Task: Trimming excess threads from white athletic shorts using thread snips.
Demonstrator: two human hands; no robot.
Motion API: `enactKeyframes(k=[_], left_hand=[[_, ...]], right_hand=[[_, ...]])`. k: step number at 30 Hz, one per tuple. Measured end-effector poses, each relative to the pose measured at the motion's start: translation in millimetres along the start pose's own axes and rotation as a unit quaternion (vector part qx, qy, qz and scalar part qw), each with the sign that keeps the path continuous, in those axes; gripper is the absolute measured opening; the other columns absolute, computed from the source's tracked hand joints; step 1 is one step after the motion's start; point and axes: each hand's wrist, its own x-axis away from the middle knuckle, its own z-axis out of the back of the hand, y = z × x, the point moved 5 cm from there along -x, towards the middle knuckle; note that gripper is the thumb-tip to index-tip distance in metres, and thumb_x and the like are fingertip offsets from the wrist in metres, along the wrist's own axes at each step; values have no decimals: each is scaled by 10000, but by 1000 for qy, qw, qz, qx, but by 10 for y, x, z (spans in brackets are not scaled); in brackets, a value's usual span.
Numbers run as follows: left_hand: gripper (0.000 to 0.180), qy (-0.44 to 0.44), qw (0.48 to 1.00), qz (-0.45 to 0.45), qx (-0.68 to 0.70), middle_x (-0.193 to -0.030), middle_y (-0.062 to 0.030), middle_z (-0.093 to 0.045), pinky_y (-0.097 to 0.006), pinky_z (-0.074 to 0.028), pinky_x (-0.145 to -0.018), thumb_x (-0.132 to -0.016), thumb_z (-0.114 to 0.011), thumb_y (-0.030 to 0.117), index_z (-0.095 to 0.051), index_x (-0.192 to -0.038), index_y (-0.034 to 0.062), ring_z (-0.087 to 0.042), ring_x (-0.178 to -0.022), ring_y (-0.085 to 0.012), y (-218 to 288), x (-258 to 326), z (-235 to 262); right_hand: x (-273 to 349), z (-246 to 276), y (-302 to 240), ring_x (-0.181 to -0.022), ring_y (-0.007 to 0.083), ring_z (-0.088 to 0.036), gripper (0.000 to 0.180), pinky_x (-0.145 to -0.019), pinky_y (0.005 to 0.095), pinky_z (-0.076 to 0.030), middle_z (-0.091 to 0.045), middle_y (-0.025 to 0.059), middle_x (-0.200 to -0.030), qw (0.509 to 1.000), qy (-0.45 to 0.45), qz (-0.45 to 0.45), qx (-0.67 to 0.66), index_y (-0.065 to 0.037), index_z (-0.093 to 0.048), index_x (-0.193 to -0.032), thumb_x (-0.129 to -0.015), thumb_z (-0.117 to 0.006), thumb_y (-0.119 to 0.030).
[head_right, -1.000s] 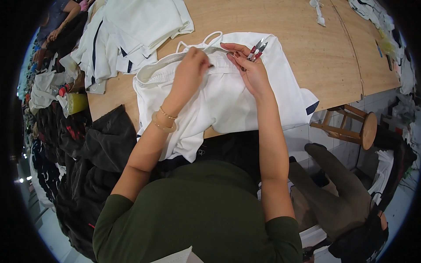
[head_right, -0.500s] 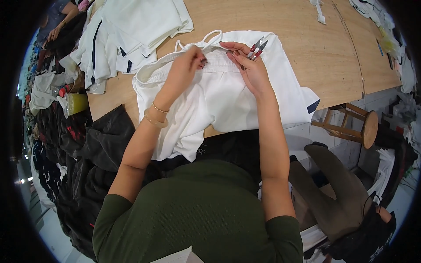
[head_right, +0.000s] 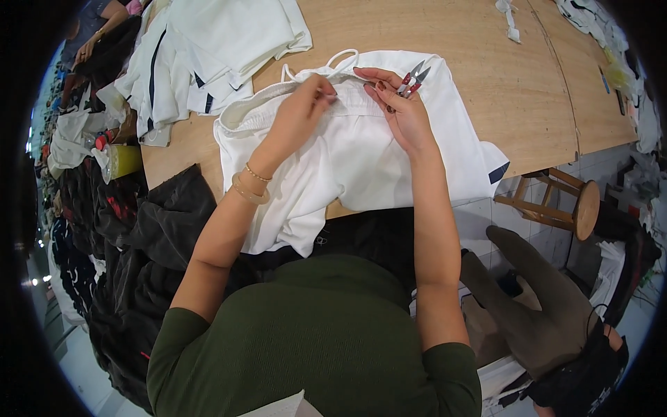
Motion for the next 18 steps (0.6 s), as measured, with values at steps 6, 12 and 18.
enactKeyframes(k=[6, 12, 18], left_hand=[[197, 47, 967, -148, -201, -880, -66, -550, -335, -482, -693, -813, -638, 75, -499, -950, 50, -568, -749, -225, 60, 88, -183], [109, 24, 999, 26, 31, -904, -70, -558, -350, -480, -704, -815, -623, 83, -540, -876, 51, -572, -789, -253, -23, 27, -50], [118, 32, 979, -128, -154, -829, -69, -579, -315, -477, -688, -835, -590, 41, -526, -933, 27, -557, -713, -199, 62, 56, -98]], right_hand=[[-2, -46, -28, -1178, 161, -506, 291, -1030, 278, -385, -580, 124, -1238, 1000, 1, -1, -13, 23, -562, -1175, -903, -463, -2], [-6, -9, -14, -1194, 172, -501, 297, -1029, 278, -385, -564, 135, -1260, 1000, -1, -6, -5, 25, -550, -1189, -909, -454, -6], [78, -158, -233, -1222, 219, -497, 291, -1031, 329, -395, -533, 166, -1300, 999, 4, -30, -41, 23, -545, -1193, -931, -438, -43]])
